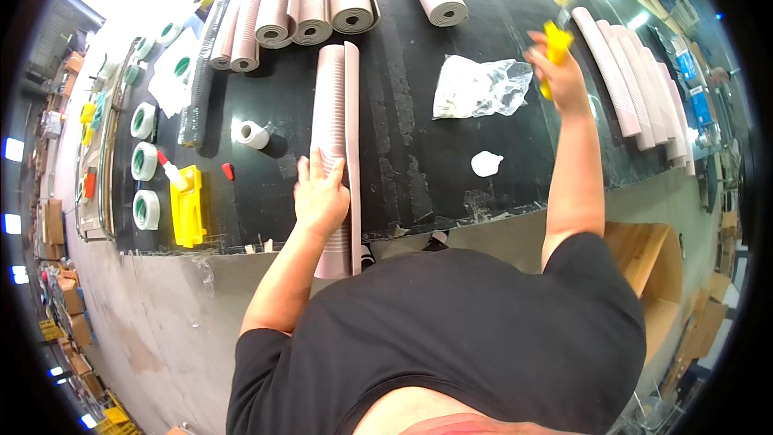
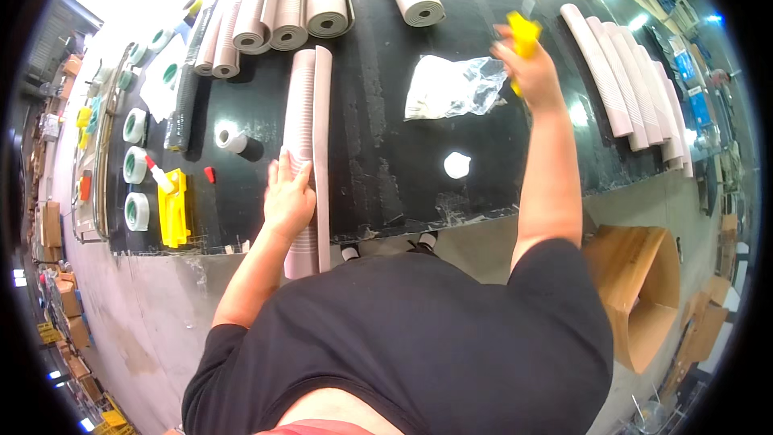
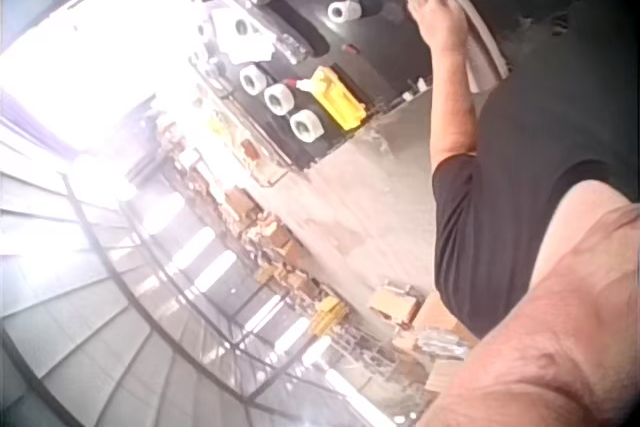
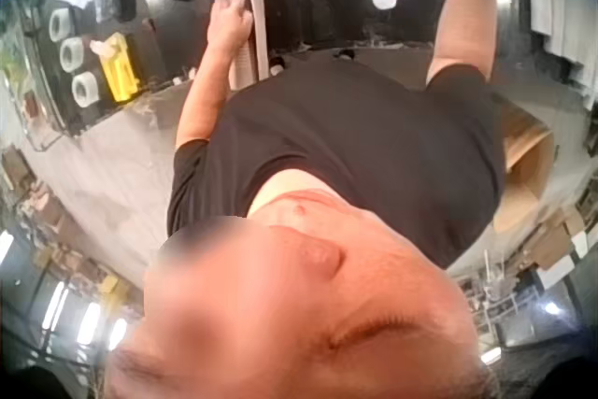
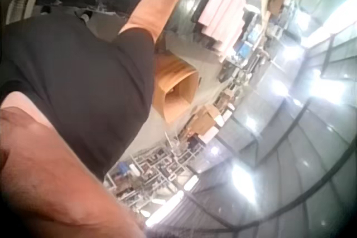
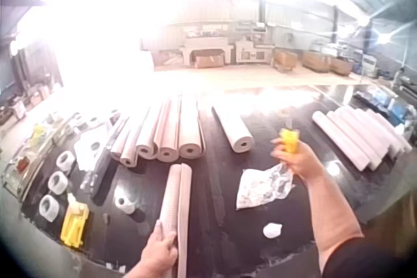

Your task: The person applies adhesive from a bottle onto small square pieces and then uses a small roller to press them onto the edges of cylindrical foam rolls.

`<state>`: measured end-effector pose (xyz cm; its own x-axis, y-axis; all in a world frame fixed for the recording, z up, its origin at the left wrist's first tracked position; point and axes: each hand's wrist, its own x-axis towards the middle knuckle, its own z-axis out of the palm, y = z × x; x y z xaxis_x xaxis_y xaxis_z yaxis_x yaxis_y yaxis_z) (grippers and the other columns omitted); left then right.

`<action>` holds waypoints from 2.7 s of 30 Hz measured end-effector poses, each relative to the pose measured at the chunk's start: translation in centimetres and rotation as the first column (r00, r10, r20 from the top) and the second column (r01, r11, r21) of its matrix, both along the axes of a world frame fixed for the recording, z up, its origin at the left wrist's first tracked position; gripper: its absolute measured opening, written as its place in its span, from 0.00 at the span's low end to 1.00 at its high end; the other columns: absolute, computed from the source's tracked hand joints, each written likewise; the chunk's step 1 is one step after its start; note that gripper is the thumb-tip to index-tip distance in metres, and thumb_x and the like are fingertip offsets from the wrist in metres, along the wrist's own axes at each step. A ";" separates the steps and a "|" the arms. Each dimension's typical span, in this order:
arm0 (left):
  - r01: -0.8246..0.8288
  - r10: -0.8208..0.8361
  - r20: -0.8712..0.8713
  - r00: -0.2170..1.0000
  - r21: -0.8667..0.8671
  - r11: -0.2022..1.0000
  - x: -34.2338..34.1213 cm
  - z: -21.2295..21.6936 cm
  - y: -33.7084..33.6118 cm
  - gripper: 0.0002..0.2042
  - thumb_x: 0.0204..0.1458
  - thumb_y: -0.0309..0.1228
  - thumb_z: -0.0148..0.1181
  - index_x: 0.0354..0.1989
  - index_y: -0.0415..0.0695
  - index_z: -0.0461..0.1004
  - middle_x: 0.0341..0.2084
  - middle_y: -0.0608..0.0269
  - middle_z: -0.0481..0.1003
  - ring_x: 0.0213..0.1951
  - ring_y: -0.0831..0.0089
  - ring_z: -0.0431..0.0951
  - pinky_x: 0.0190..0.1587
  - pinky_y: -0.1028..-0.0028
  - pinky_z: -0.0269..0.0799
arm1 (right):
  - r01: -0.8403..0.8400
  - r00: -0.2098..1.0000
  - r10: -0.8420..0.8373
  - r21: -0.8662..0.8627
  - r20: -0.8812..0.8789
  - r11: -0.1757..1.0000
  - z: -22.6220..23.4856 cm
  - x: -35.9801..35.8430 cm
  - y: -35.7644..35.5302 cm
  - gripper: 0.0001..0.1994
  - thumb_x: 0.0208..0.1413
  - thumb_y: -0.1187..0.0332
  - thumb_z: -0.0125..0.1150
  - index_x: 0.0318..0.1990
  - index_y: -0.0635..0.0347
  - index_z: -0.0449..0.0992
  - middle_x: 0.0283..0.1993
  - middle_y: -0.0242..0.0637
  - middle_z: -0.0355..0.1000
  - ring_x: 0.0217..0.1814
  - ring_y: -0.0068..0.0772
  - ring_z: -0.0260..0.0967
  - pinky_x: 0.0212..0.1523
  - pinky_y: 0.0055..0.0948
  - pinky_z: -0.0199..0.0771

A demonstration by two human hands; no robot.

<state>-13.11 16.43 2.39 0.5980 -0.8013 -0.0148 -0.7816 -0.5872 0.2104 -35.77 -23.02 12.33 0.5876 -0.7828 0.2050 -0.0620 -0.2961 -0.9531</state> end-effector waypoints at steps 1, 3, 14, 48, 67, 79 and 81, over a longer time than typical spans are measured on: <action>0.112 -0.113 0.135 0.984 0.011 0.994 -0.5 0.3 -0.5 0.19 0.54 0.32 0.51 0.55 0.45 0.75 0.69 0.48 0.55 0.68 0.51 0.58 0.63 0.49 0.59 | 0.146 0.988 -0.145 0.021 -0.049 0.989 -2.4 -4.4 -0.7 0.18 0.59 0.70 0.61 0.57 0.62 0.72 0.33 0.26 0.70 0.28 0.12 0.60 0.30 0.16 0.60; 0.329 -0.302 0.331 0.894 -0.027 0.944 -0.6 -1.1 -0.6 0.15 0.57 0.30 0.49 0.50 0.41 0.76 0.69 0.54 0.57 0.68 0.57 0.59 0.69 0.53 0.48 | 0.475 0.862 -0.461 0.015 -0.213 0.880 -8.2 -11.3 -1.1 0.19 0.54 0.68 0.67 0.53 0.62 0.74 0.37 0.30 0.73 0.31 0.22 0.67 0.34 0.24 0.69; 0.357 -0.415 0.075 0.907 0.385 0.851 0.4 2.7 -2.7 0.31 0.51 0.50 0.61 0.64 0.57 0.67 0.73 0.63 0.46 0.71 0.66 0.46 0.68 0.54 0.42 | 0.560 0.466 -0.688 -0.416 -0.557 0.716 -17.1 -13.9 1.9 0.25 0.49 0.74 0.59 0.57 0.70 0.66 0.49 0.62 0.72 0.54 0.61 0.71 0.56 0.45 0.70; 0.531 -0.586 0.013 0.810 0.406 0.744 3.4 1.8 -7.7 0.40 0.29 0.57 0.76 0.53 0.52 0.72 0.51 0.67 0.71 0.65 0.65 0.58 0.70 0.48 0.42 | 0.161 0.788 -0.421 -0.511 -0.448 0.845 -17.7 4.5 26.9 0.27 0.51 0.75 0.57 0.62 0.61 0.66 0.51 0.51 0.69 0.53 0.57 0.64 0.55 0.50 0.65; 0.740 -0.740 -0.086 0.667 0.200 0.643 6.8 0.1 -5.9 0.30 0.45 0.22 0.60 0.62 0.48 0.67 0.67 0.58 0.60 0.59 0.57 0.71 0.58 0.65 0.70 | -0.292 0.820 0.249 -0.002 -0.515 0.957 -14.9 6.3 29.1 0.29 0.52 0.72 0.60 0.64 0.57 0.67 0.64 0.49 0.67 0.66 0.46 0.65 0.65 0.36 0.64; 0.758 -0.828 -0.075 0.555 0.455 0.466 7.7 2.1 -9.5 0.26 0.47 0.28 0.63 0.58 0.57 0.73 0.62 0.72 0.65 0.57 0.69 0.69 0.56 0.65 0.65 | 0.499 0.582 -0.741 -0.572 -0.336 0.651 -17.0 -3.8 21.4 0.55 0.37 0.52 0.79 0.71 0.58 0.49 0.64 0.56 0.55 0.67 0.57 0.51 0.67 0.50 0.50; 0.860 -0.894 -0.067 0.444 0.314 0.403 9.8 1.1 -10.8 0.26 0.46 0.33 0.67 0.58 0.61 0.74 0.56 0.69 0.67 0.57 0.68 0.67 0.56 0.65 0.65 | 0.441 0.620 -0.717 -0.615 -0.318 0.654 -18.3 -3.5 19.2 0.45 0.38 0.55 0.78 0.64 0.60 0.62 0.62 0.51 0.60 0.64 0.55 0.55 0.65 0.49 0.55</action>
<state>-3.36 5.58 3.46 -0.4196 -0.8549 -0.3052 -0.9049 0.4203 0.0671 -39.25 -3.85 -5.95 0.1520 -0.8840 0.4422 -0.7875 -0.3786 -0.4863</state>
